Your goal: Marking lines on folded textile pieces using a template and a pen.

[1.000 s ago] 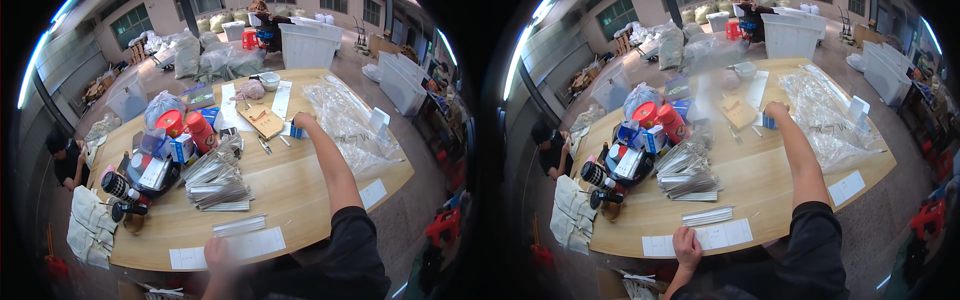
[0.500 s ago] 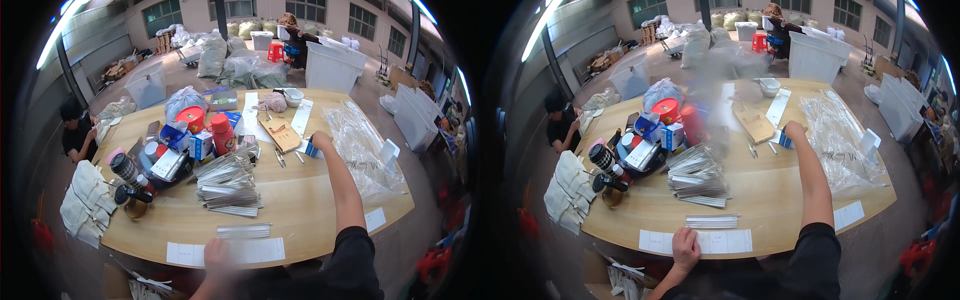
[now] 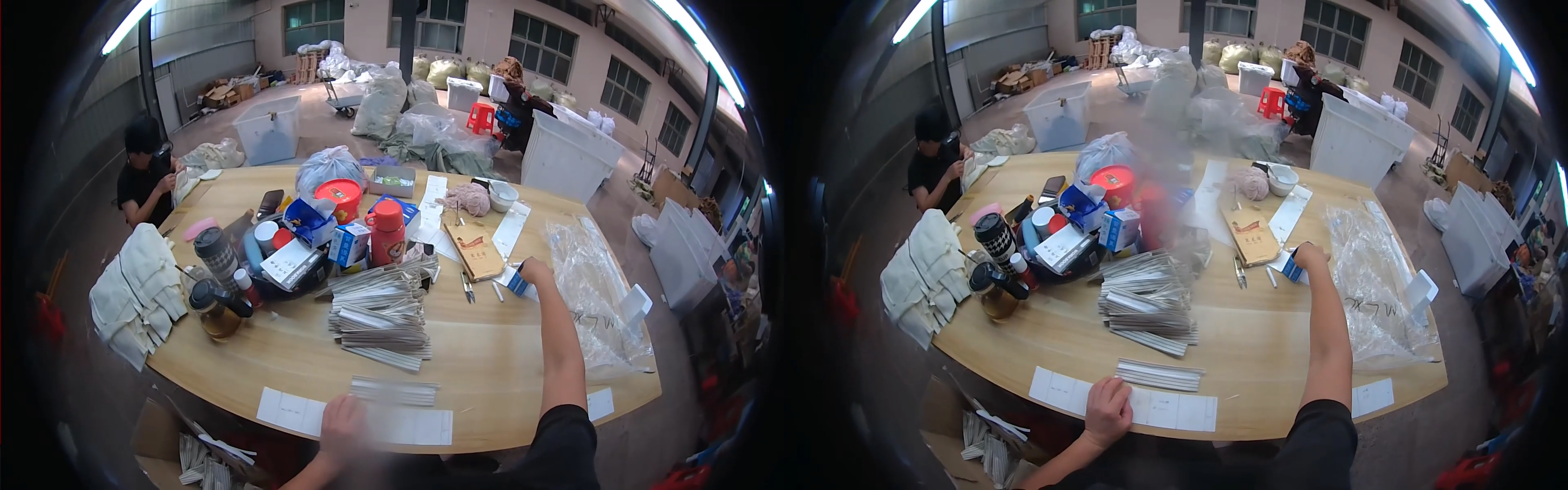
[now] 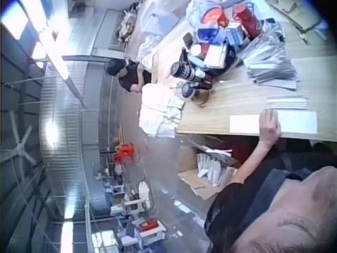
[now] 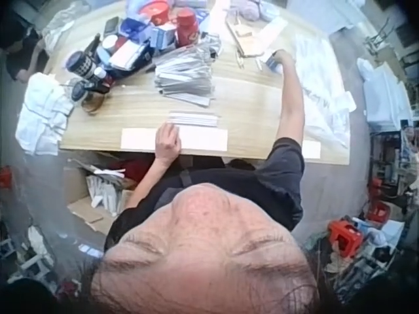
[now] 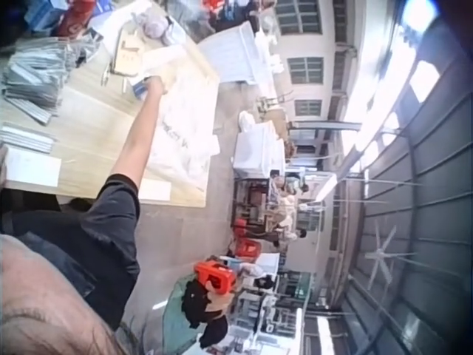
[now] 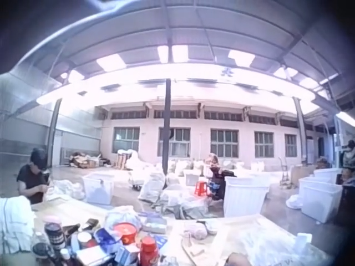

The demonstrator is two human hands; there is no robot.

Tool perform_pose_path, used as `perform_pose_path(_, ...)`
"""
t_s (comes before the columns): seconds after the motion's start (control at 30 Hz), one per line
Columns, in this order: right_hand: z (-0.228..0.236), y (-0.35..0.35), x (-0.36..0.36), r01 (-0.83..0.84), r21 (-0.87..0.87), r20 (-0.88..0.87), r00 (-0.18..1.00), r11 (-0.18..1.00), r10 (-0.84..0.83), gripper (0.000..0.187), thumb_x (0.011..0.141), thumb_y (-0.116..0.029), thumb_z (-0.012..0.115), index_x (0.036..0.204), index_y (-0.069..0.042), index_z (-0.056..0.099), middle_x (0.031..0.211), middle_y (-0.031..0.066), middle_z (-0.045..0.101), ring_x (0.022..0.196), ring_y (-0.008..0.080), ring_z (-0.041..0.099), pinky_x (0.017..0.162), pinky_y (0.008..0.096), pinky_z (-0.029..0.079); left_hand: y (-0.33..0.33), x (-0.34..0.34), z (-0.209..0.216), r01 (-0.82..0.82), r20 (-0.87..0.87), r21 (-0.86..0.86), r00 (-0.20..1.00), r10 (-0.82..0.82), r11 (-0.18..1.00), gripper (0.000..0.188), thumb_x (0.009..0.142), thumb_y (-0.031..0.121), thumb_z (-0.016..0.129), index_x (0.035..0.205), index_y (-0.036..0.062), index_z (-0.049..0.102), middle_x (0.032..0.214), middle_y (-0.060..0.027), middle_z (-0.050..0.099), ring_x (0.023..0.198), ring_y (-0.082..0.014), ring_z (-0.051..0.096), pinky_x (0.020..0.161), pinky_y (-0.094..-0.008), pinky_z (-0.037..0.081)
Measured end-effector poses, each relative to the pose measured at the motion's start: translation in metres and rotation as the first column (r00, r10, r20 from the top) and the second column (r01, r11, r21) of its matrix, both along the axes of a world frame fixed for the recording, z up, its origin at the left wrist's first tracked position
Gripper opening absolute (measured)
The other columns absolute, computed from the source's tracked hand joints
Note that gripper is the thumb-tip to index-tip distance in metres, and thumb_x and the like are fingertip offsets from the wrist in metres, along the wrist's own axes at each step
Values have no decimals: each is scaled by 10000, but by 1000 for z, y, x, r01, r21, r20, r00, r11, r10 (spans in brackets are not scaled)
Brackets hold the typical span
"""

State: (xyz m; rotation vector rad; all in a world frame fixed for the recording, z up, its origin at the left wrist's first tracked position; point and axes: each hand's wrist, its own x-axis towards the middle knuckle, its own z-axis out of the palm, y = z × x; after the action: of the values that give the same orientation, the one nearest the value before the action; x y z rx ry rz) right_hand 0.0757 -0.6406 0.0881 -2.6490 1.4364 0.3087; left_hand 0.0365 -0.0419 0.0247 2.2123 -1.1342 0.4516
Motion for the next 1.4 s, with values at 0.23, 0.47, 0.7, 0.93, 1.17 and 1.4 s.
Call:
perform_pose_path(0.23,5,-1,0,35,12,-9,999,999,-35,416,886,-210,574,1278,-123,680,1389,128,616,1298,333,575,1053,520,431,-2,2,-3,8,7,2,1000,-8,1000,302,726,9,659,1028,8,669,1138,-202,620,1110,-410,577,972,-477,479)
perform_pose_path(0.47,5,6,0,-30,-40,-92,995,999,26,395,909,-197,549,1272,-117,685,1400,136,607,1306,338,567,1058,516,425,0,3,-2,9,12,8,1000,-9,1000,298,733,15,657,1031,2,667,1148,-206,615,1125,-410,569,980,-476,476)
perform_pose_path(0.7,0,0,4,44,-18,0,999,999,-44,394,894,-200,570,1256,-109,694,1384,150,616,1289,339,580,1048,521,426,-1,3,-2,9,5,-8,1000,-9,1000,251,749,62,630,991,-1,650,1148,-195,608,1130,-400,564,982,-486,457)
perform_pose_path(0.93,0,0,5,20,-30,30,999,999,-19,386,871,-228,586,1211,-103,718,1309,159,663,1233,353,621,1030,522,432,0,2,-2,5,-14,-9,1000,-6,1000,266,753,71,637,1010,3,656,1156,-198,609,1134,-406,562,990,-493,455)
perform_pose_path(1.17,-14,-2,-6,135,-117,279,955,984,-98,308,872,-215,584,1110,-95,740,1200,162,708,1121,369,674,945,541,488,3,1,-4,23,-12,-10,1000,-23,1000,273,755,72,637,1018,3,660,1160,-197,611,1128,-403,565,985,-493,459)
perform_pose_path(1.4,6,8,-11,151,-195,672,740,969,20,189,802,-245,627,911,-177,766,984,97,751,951,306,712,835,493,520,2,0,-9,50,-16,10,999,-50,999,309,752,28,615,1055,-14,661,1159,-215,619,1115,-420,569,984,-504,462)
